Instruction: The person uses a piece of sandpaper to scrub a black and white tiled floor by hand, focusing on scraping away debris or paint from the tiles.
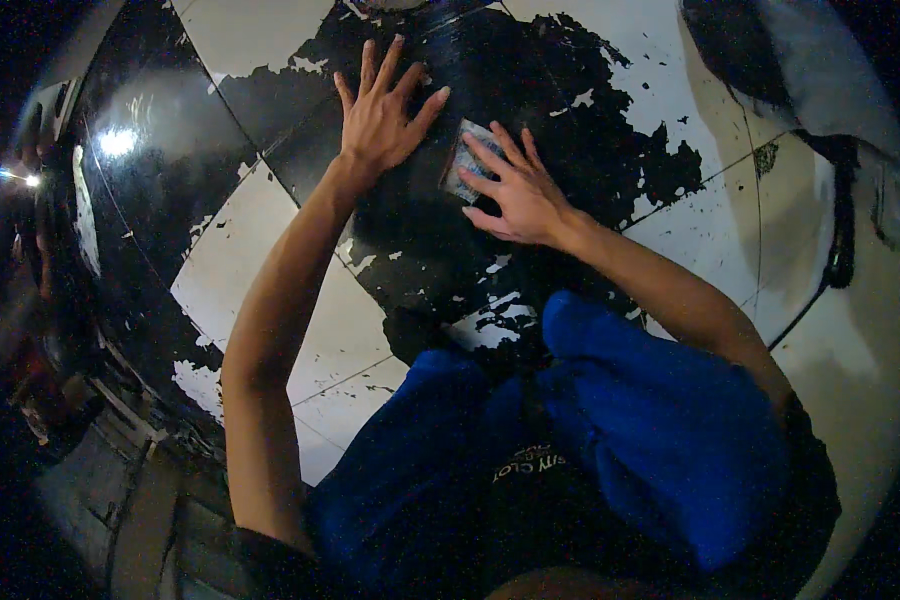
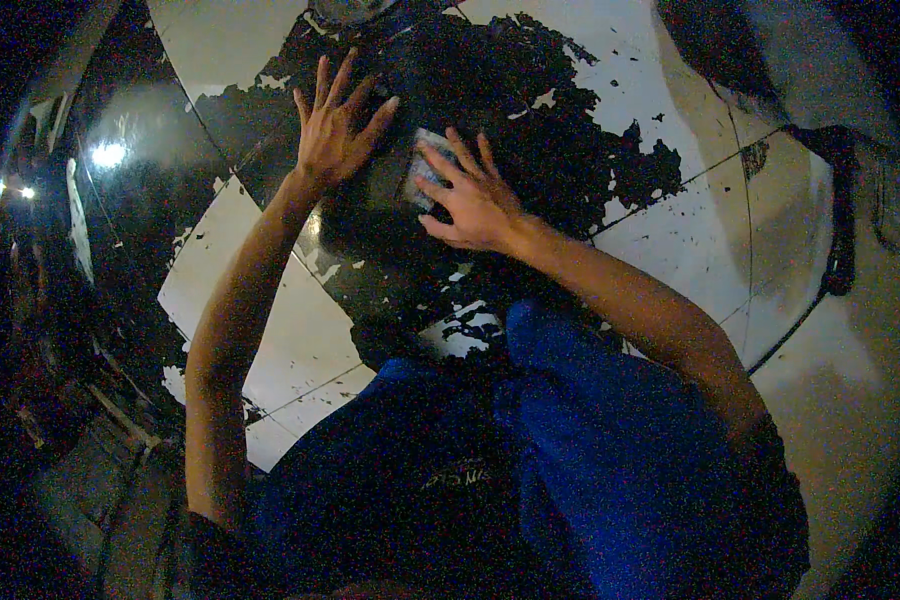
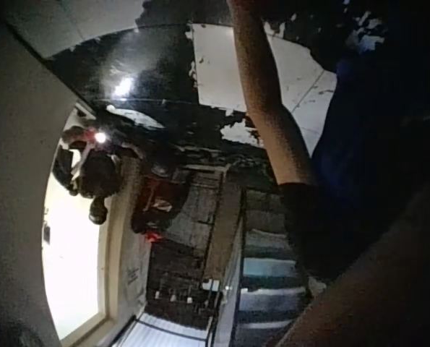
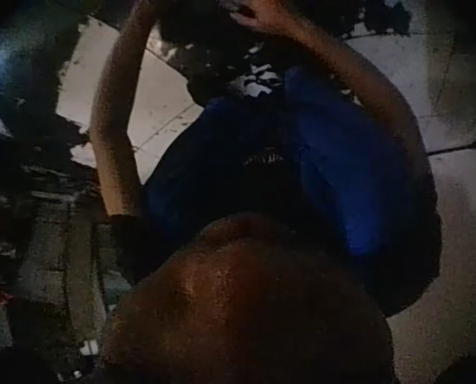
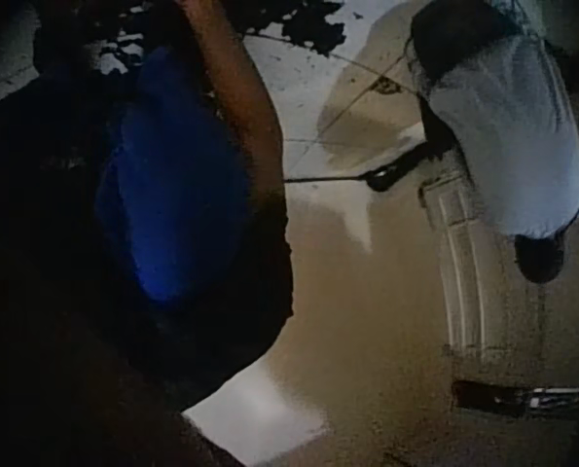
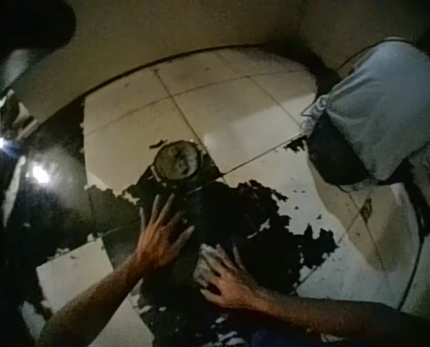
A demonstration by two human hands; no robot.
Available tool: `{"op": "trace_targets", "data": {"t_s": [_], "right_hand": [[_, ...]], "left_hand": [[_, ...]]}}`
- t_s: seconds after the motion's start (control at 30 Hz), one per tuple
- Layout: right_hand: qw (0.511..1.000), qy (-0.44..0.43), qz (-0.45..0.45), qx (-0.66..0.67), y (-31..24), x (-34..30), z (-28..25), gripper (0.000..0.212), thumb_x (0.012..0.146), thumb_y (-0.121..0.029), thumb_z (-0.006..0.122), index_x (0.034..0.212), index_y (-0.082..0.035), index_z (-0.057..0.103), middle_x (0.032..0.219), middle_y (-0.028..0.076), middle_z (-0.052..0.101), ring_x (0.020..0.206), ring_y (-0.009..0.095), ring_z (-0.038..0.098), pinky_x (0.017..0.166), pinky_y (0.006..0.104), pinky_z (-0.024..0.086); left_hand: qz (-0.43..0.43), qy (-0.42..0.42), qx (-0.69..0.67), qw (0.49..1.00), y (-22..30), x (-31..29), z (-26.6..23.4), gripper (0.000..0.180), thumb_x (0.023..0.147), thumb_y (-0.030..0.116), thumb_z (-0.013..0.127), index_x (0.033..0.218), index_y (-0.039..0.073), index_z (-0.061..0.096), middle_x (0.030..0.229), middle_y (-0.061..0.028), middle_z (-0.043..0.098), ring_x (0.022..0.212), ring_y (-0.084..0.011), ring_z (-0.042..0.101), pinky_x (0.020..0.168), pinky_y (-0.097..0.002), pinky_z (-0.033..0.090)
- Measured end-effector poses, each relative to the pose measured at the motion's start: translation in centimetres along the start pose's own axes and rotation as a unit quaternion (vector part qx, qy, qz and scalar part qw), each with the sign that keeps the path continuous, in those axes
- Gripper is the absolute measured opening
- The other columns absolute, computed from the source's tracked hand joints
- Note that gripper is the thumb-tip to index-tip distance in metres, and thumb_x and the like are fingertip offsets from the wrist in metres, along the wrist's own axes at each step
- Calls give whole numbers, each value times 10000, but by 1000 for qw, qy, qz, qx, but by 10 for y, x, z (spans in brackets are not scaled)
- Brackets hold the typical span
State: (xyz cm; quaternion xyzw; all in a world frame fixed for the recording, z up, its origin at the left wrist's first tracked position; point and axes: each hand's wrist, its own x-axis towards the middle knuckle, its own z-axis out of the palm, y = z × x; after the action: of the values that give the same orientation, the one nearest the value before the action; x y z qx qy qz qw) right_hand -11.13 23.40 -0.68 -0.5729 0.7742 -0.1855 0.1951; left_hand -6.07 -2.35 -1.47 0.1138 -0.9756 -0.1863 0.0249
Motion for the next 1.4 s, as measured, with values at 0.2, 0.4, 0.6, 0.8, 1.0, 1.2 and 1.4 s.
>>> {"op": "trace_targets", "data": {"t_s": [0.2,0.4,0.6,0.8,1.0,1.2,1.4], "right_hand": [[1000,-10,7,9,-1,0,-2,539,927,-472,645,1327,-113,691,1658,166,319,1547,496,157,1194,749,106],[1000,-2,1,3,1,0,0,536,918,-459,663,1325,-111,690,1654,173,325,1542,498,171,1182,764,122],[1000,8,-8,11,-1,2,-2,523,911,-451,671,1310,-115,701,1652,174,332,1543,500,165,1181,766,126],[999,33,-6,17,-4,2,-4,467,892,-375,748,1253,-80,730,1626,164,388,1517,484,261,1182,730,192],[1000,7,-8,10,1,2,-1,513,912,-432,681,1315,-115,696,1649,181,336,1533,508,192,1179,762,143],[1000,19,-19,16,4,1,-1,501,906,-403,700,1312,-109,688,1654,178,331,1529,513,201,1170,765,161],[1000,17,-17,16,4,1,1,499,898,-392,718,1318,-124,689,1650,171,345,1517,522,233,1176,746,185]], "left_hand": [[-21,-21,0,1000,4,5,2,732,986,643,533,1492,114,547,1721,-86,220,1589,-424,64,1171,-780,37],[-11,-6,-8,1000,5,5,8,761,986,650,529,1491,80,541,1727,-59,211,1594,-410,50,1174,-777,19],[-12,-13,-8,1000,1,5,6,731,993,641,524,1460,81,571,1722,-57,224,1596,-397,51,1165,-790,14],[-10,-14,-13,1000,0,7,5,739,978,656,500,1409,65,603,1699,-83,285,1595,-393,87,1146,-816,23],[-21,-39,39,998,3,6,8,808,987,668,510,1560,101,449,1719,-38,238,1600,-370,60,1144,-819,14],[9,-22,57,998,1,10,18,620,1026,572,518,1400,89,620,1691,-48,300,1605,-319,92,1131,-835,47],[35,65,80,994,-4,10,41,482,1031,410,550,1307,28,650,1581,-56,454,1582,-284,202,1148,-811,94]]}}
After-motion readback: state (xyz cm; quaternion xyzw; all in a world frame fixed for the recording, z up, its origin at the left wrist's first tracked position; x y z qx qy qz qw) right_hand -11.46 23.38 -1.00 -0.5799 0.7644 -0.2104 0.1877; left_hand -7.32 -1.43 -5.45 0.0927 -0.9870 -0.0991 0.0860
